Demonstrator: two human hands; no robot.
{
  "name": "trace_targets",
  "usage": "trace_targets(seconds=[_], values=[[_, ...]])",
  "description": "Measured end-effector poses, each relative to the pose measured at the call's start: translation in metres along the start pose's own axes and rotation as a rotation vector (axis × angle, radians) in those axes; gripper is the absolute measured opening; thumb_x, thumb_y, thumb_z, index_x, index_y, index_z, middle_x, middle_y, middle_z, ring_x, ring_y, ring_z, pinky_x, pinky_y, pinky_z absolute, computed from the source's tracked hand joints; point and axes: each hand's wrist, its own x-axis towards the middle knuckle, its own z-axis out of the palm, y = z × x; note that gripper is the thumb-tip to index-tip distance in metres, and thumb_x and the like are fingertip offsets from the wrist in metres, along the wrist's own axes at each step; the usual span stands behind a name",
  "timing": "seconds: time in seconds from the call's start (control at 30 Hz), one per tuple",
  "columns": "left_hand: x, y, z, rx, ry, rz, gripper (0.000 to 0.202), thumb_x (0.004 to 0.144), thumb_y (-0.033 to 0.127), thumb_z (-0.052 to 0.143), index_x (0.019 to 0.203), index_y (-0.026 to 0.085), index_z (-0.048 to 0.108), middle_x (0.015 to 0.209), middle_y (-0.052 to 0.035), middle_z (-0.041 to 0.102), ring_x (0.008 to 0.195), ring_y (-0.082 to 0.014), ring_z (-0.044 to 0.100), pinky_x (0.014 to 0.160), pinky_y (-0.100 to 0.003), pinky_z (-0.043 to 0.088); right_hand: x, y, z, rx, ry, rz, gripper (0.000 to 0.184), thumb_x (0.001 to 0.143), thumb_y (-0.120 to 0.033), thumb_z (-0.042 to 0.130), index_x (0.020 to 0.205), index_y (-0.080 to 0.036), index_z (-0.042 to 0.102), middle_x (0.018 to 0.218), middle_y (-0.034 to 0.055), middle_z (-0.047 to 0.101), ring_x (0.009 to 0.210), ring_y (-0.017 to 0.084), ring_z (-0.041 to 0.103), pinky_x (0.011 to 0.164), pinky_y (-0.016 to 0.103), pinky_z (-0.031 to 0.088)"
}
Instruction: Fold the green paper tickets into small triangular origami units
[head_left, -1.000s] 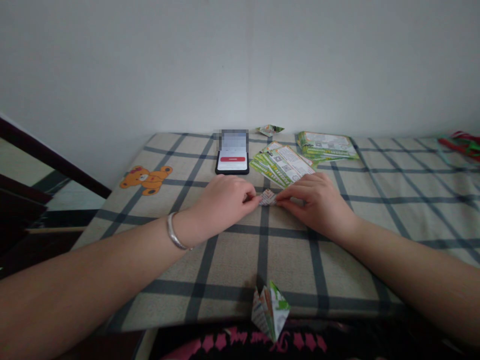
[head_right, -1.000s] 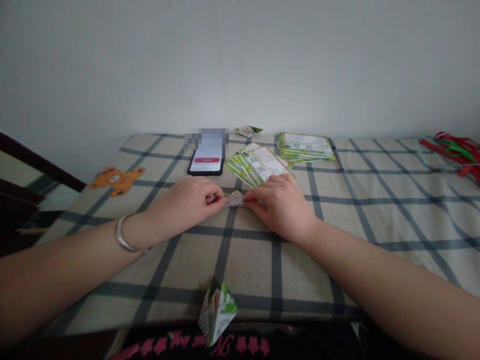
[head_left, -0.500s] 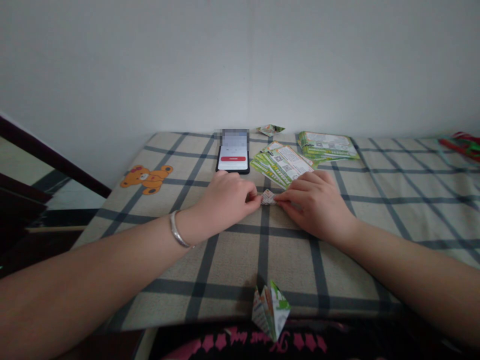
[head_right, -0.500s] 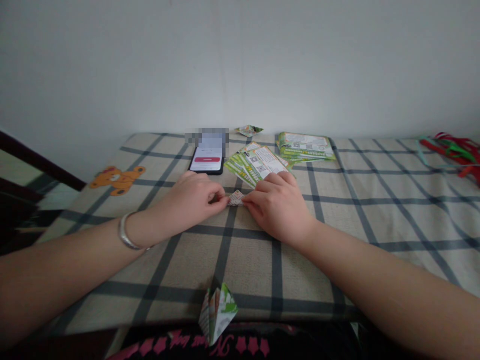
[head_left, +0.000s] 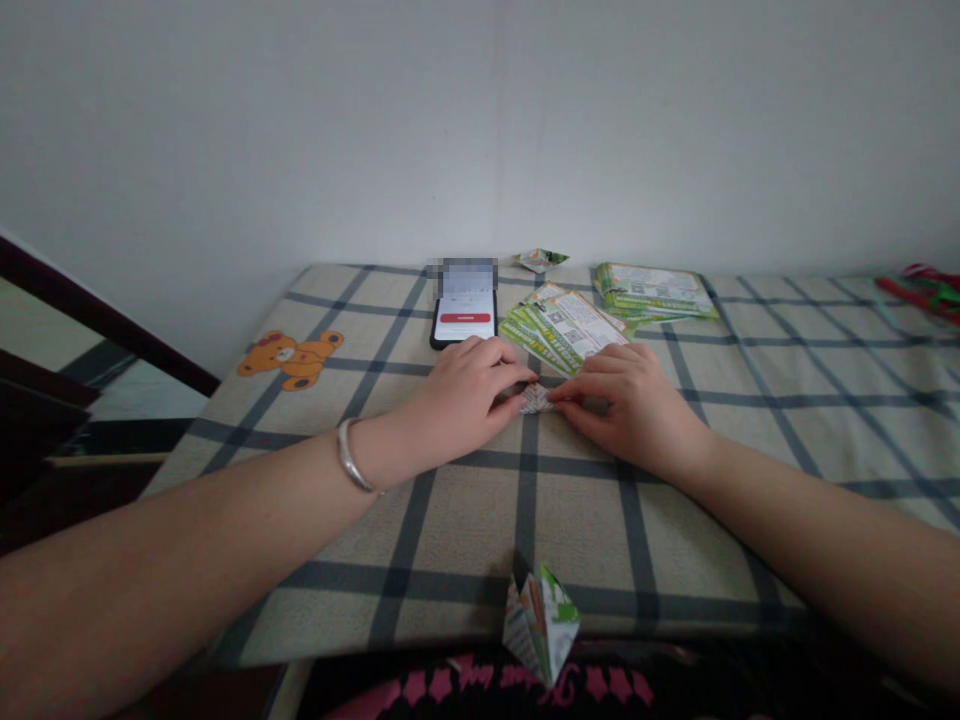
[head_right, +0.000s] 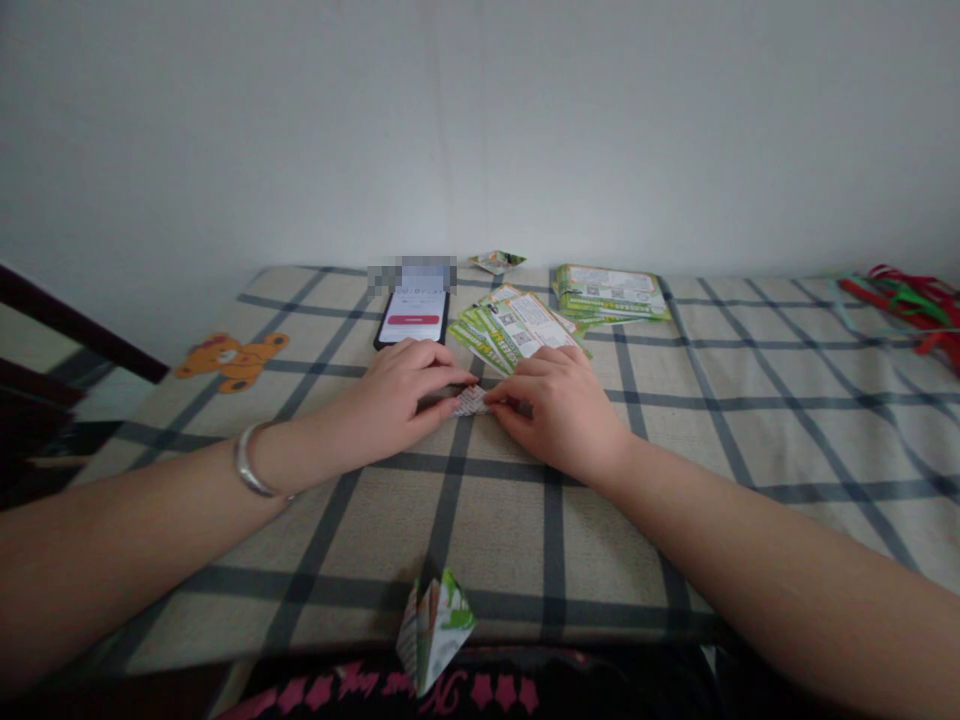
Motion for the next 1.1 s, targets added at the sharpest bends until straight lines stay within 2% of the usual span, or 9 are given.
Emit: trace_targets(seconds=[0.23,0.37,0.5,0.73,0.93,1.1], values=[[0.0012,-0.0038,0.0017,-0.061,-0.004,0.008,0.024,0.089,0.028,0.057,0.110,0.019,0.064,0.108,-0.0063,0.058,0.104,-0.0217,0.052,0.094,-0.040,0.042,-0.0004,0.0022,0.0019,0.049,0.021,-0.063,0.013,0.085,-0.025,0.062,0.089,-0.022,0.074,0.085,0.0043,0.070,0.085,0.020,0.058,0.080,0.035,0.043],[0.0016,-0.0044,0.0023,-0.031,-0.029,0.002,0.026,0.089,0.029,0.057,0.112,0.019,0.062,0.111,-0.0059,0.058,0.108,-0.0228,0.050,0.096,-0.041,0.040,-0.0010,0.0028,0.0021,0.046,0.053,-0.175,0.016,0.087,-0.019,0.059,0.094,-0.022,0.073,0.095,0.0045,0.070,0.088,0.020,0.056,0.081,0.034,0.045],[0.0010,-0.0029,0.0026,0.001,-0.045,-0.014,0.024,0.090,0.029,0.055,0.112,0.020,0.060,0.113,-0.0056,0.058,0.110,-0.0229,0.049,0.097,-0.040,0.040,-0.0023,0.0013,0.0001,-0.062,0.006,-0.285,0.022,0.091,-0.018,0.052,0.100,-0.023,0.072,0.099,0.0035,0.071,0.088,0.020,0.054,0.079,0.034,0.044],[-0.0018,-0.0033,0.0040,0.040,-0.016,0.025,0.025,0.090,0.028,0.053,0.113,0.019,0.059,0.113,-0.0062,0.058,0.109,-0.0227,0.050,0.096,-0.040,0.040,-0.0045,-0.0018,-0.0017,-0.197,-0.037,-0.300,0.023,0.095,-0.022,0.049,0.104,-0.024,0.071,0.096,0.0043,0.072,0.088,0.021,0.056,0.073,0.033,0.040],[-0.0018,0.0008,0.0005,0.081,-0.008,0.058,0.025,0.092,0.027,0.051,0.114,0.018,0.059,0.115,-0.0065,0.060,0.109,-0.0222,0.053,0.095,-0.039,0.042,-0.0043,-0.0012,-0.0012,-0.173,-0.058,-0.277,0.023,0.094,-0.021,0.050,0.103,-0.025,0.071,0.095,0.0029,0.071,0.084,0.019,0.059,0.073,0.032,0.041],[-0.0035,0.0038,-0.0046,0.147,-0.009,0.166,0.018,0.093,0.023,0.051,0.107,0.018,0.062,0.112,-0.0053,0.064,0.104,-0.0207,0.057,0.093,-0.037,0.045,-0.0039,0.0009,-0.0003,-0.100,-0.065,-0.243,0.023,0.092,-0.018,0.051,0.103,-0.025,0.071,0.097,0.0013,0.071,0.088,0.019,0.061,0.077,0.033,0.043]])
